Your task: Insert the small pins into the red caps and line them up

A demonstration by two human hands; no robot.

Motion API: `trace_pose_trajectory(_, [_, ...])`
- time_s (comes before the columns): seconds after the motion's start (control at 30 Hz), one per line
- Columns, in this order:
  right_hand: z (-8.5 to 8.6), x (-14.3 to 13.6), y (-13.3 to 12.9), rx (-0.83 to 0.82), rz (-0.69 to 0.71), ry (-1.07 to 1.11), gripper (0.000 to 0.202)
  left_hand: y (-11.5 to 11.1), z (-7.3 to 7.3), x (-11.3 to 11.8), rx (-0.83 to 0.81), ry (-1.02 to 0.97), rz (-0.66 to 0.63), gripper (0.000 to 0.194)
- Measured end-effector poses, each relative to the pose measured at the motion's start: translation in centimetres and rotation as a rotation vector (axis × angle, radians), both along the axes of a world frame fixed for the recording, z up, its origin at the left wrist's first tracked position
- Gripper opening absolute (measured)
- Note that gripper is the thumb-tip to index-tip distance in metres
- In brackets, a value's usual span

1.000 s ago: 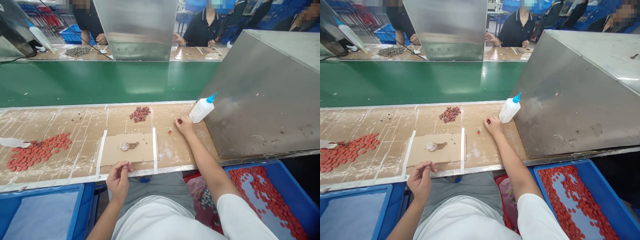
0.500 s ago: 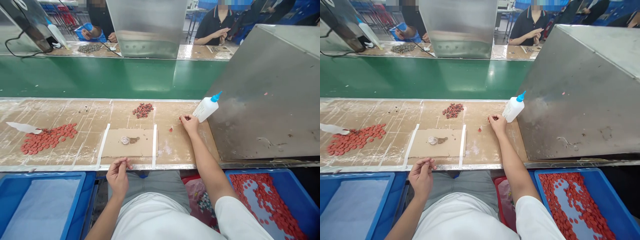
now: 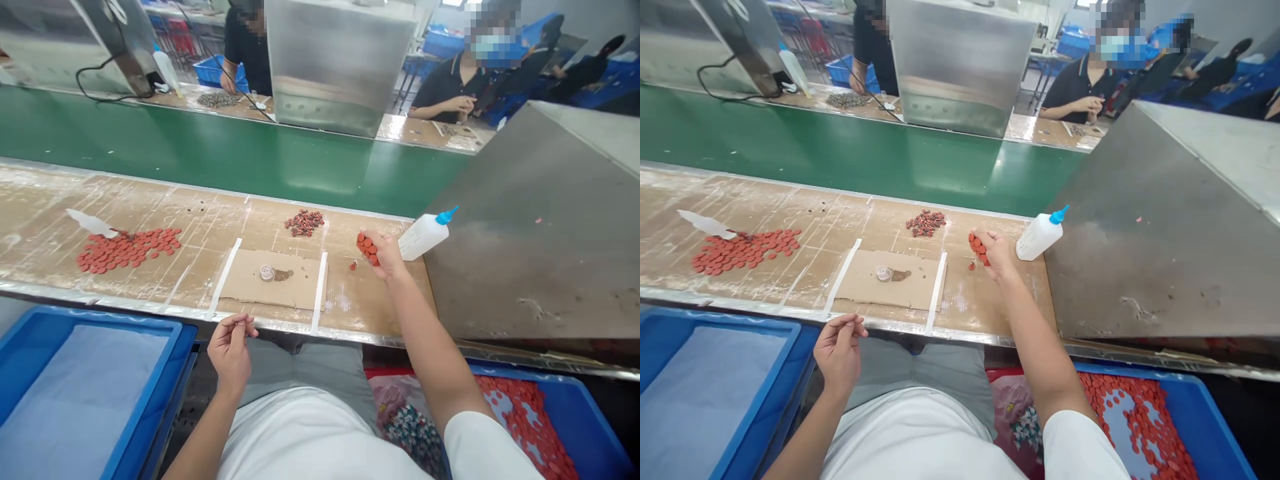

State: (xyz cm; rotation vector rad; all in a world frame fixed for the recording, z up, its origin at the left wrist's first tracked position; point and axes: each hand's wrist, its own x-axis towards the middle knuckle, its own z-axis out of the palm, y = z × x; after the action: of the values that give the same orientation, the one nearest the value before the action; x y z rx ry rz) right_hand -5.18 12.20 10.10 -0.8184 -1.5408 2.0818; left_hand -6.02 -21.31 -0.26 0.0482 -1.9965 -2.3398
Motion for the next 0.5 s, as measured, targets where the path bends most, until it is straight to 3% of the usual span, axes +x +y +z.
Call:
trace_pose_trajectory(0.17, [5.2, -4.2, -7.6, -0.027, 0.395, 0.027, 0.040, -1.8, 0.4, 0.6, 0.011, 0.021, 0.111, 0.012])
trace_pose_trajectory(0.27, [6.8, -7.4, -13.5, -0.090, 0.635, 0.016, 0.039, -4.0, 0.1, 1.4, -0.031, 0.016, 0.215, 0.013])
trace_pose_trajectory(0.37, [6.9, -10.4, -20.6, -0.158, 0.916, -0.017, 0.039, -6.8, -1.6, 3.0, -0.069, -0.028, 0.350, 0.015])
trace_pose_trajectory(0.5, [5.0, -12.4, -31.6, -0.187, 1.253, -0.096, 0.036, -11.2, -5.1, 6.6, -0.308, -0.091, 0.420, 0.022])
